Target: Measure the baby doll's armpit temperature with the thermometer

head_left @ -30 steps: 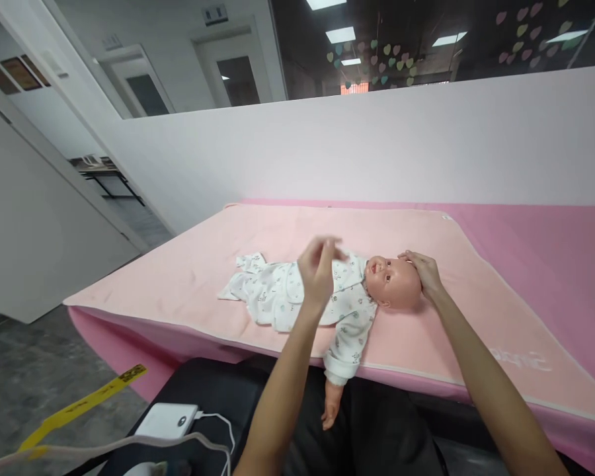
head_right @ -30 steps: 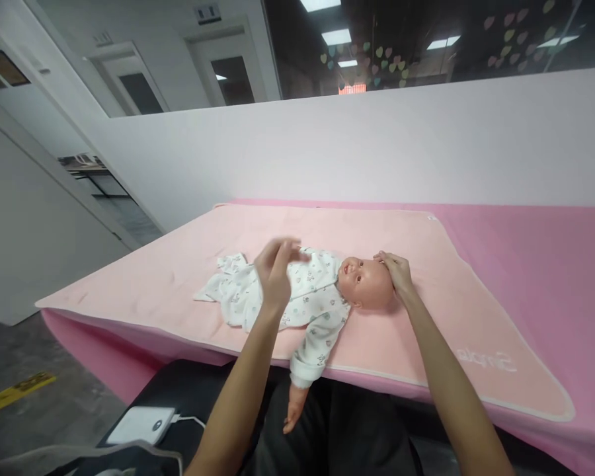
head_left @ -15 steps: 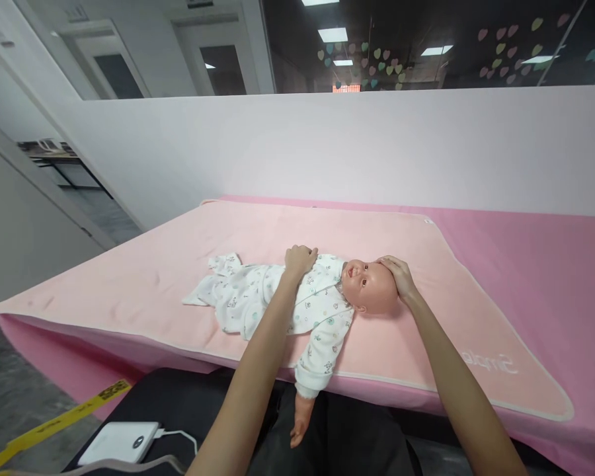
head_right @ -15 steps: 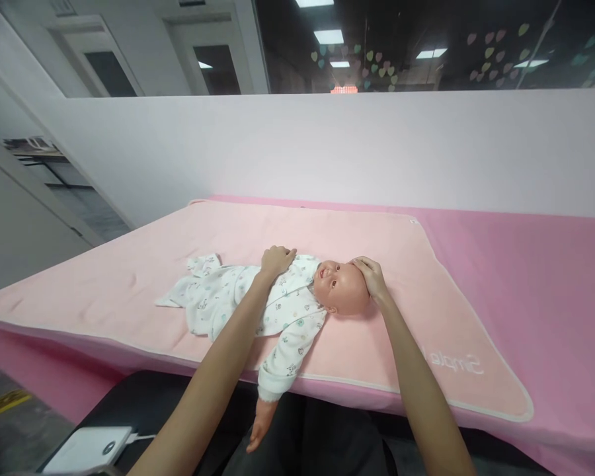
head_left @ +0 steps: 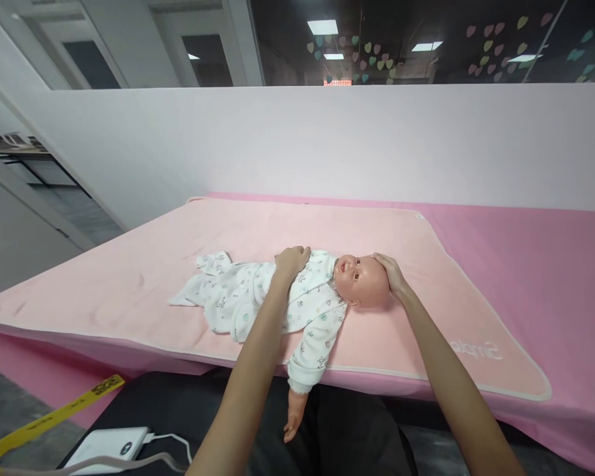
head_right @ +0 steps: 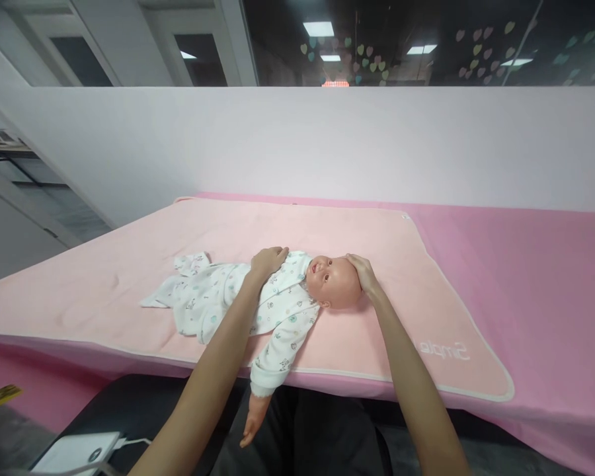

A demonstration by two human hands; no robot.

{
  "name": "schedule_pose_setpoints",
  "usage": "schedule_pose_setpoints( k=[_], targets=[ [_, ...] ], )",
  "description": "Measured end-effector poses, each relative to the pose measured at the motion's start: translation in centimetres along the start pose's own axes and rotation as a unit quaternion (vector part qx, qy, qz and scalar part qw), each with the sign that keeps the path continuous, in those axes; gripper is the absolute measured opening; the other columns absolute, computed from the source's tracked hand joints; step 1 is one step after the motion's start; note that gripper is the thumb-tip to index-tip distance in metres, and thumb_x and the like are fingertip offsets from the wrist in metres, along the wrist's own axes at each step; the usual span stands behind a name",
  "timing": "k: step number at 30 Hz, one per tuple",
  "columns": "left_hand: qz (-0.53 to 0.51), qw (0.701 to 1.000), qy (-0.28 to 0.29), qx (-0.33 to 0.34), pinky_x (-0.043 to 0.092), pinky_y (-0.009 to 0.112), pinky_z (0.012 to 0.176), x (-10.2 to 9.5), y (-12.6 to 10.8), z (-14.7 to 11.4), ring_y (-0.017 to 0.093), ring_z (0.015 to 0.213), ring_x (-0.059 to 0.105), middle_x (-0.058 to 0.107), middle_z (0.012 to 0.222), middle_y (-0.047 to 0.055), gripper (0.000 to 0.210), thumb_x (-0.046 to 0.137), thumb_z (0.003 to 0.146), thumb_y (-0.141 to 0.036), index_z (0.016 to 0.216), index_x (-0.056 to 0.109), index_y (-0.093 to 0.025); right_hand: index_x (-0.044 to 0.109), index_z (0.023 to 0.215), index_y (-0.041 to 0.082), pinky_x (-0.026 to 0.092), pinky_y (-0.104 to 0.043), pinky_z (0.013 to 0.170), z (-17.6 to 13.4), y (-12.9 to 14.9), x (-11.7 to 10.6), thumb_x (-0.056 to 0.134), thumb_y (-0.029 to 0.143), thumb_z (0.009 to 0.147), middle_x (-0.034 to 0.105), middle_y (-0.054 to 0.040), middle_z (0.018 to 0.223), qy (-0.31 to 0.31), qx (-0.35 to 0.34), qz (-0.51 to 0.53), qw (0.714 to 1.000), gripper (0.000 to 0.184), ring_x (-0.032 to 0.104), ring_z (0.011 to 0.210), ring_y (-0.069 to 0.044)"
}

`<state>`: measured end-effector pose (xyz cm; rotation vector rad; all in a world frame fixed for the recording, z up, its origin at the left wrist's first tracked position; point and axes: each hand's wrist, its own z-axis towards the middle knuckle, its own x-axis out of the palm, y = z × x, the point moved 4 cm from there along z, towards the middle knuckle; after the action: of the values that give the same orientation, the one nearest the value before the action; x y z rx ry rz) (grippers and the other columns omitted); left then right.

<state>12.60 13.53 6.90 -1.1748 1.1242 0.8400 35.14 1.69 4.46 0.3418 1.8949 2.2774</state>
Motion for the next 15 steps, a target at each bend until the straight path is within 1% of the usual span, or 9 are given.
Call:
schedule_pose_setpoints(
  k=[2, 3, 5, 7, 9, 11, 13, 14, 15],
  targets=[
    [0.008, 1.000, 0.008, 0.004, 0.039, 0.044, 0.089, 0.0, 0.0, -0.1, 0.031, 0.106, 0.056, 0.064, 0.110, 0.013, 0.053, 0.023, 0.085, -0.046, 0.104, 0.065, -0.019, 0.066, 0.070, 0.015, 0.047, -0.033, 0.079, 0.0, 0.2, 0.1, 0.058, 0.055, 0.066, 0.069, -0.0051, 0.080, -0.005, -0.015, -0.014, 1.000, 0.041, 0.061, 0.082, -0.020],
    [0.016, 1.000, 0.009, 0.005, 0.038, 0.046, 0.090, -0.1, 0.0, -0.1, 0.032, 0.106, 0.055, 0.064, 0.109, 0.014, 0.054, 0.023, 0.085, -0.047, 0.102, 0.066, -0.019, 0.066, 0.072, 0.015, 0.046, -0.034, 0.082, 0.0, 0.3, 0.0, 0.059, 0.055, 0.065, 0.069, -0.0054, 0.085, -0.015, -0.024, -0.018, 0.999, 0.041, 0.061, 0.085, -0.020],
    [0.028, 1.000, 0.009, 0.003, 0.035, 0.049, 0.092, -0.1, 0.1, -0.3, 0.034, 0.106, 0.055, 0.065, 0.106, 0.016, 0.058, 0.022, 0.084, -0.049, 0.096, 0.068, -0.016, 0.067, 0.082, 0.016, 0.045, -0.036, 0.087, 0.2, 0.3, -0.3, 0.060, 0.055, 0.064, 0.068, -0.0067, 0.098, -0.040, -0.034, -0.008, 0.999, 0.044, 0.060, 0.094, -0.021],
    [0.027, 1.000, 0.012, -0.002, 0.034, 0.050, 0.093, -0.1, 0.2, -0.4, 0.034, 0.105, 0.055, 0.065, 0.104, 0.018, 0.061, 0.021, 0.084, -0.051, 0.092, 0.069, -0.013, 0.066, 0.093, 0.019, 0.043, -0.038, 0.092, 0.4, 0.3, -0.6, 0.060, 0.056, 0.065, 0.064, -0.0070, 0.109, -0.070, -0.036, 0.017, 0.997, 0.047, 0.057, 0.103, -0.022],
    [0.023, 1.000, 0.018, -0.008, 0.034, 0.049, 0.094, 0.1, 0.3, -0.5, 0.034, 0.105, 0.056, 0.065, 0.104, 0.019, 0.063, 0.021, 0.083, -0.052, 0.093, 0.068, -0.012, 0.065, 0.097, 0.021, 0.040, -0.039, 0.095, 0.4, 0.3, -0.8, 0.059, 0.056, 0.067, 0.063, -0.0060, 0.113, -0.084, -0.034, 0.033, 0.995, 0.046, 0.054, 0.110, -0.023],
    [0.023, 1.000, 0.021, -0.003, 0.030, 0.051, 0.097, 0.2, 0.4, -0.6, 0.033, 0.105, 0.056, 0.065, 0.104, 0.018, 0.064, 0.019, 0.084, -0.053, 0.095, 0.067, -0.012, 0.068, 0.092, 0.022, 0.039, -0.039, 0.097, 0.2, 0.5, -0.6, 0.059, 0.055, 0.067, 0.065, -0.0055, 0.110, -0.070, -0.034, 0.032, 0.996, 0.043, 0.054, 0.110, -0.023],
    [0.027, 0.999, 0.017, 0.005, 0.023, 0.053, 0.102, 0.3, 0.4, -0.5, 0.032, 0.105, 0.056, 0.066, 0.103, 0.017, 0.065, 0.017, 0.084, -0.054, 0.096, 0.067, -0.013, 0.070, 0.084, 0.020, 0.041, -0.039, 0.095, -0.1, 0.8, 0.0, 0.061, 0.056, 0.065, 0.068, -0.0062, 0.101, -0.024, -0.030, 0.020, 0.999, 0.042, 0.057, 0.104, -0.024],
    [0.026, 1.000, 0.013, 0.003, 0.021, 0.053, 0.103, 0.3, 0.5, -0.5, 0.031, 0.105, 0.056, 0.066, 0.102, 0.017, 0.066, 0.017, 0.084, -0.054, 0.097, 0.067, -0.014, 0.070, 0.080, 0.019, 0.042, -0.039, 0.093, -0.3, 0.9, 0.3, 0.062, 0.057, 0.063, 0.069, -0.0066, 0.097, 0.000, -0.027, 0.013, 1.000, 0.043, 0.059, 0.101, -0.025],
    [0.022, 1.000, 0.010, -0.003, 0.023, 0.053, 0.102, 0.3, 0.6, -0.6, 0.032, 0.105, 0.056, 0.066, 0.102, 0.016, 0.066, 0.017, 0.084, -0.055, 0.098, 0.067, -0.014, 0.071, 0.078, 0.018, 0.043, -0.039, 0.092, -0.4, 0.9, 0.6, 0.063, 0.058, 0.062, 0.070, -0.0067, 0.094, 0.019, -0.023, 0.005, 1.000, 0.044, 0.060, 0.098, -0.025]
  ],
)
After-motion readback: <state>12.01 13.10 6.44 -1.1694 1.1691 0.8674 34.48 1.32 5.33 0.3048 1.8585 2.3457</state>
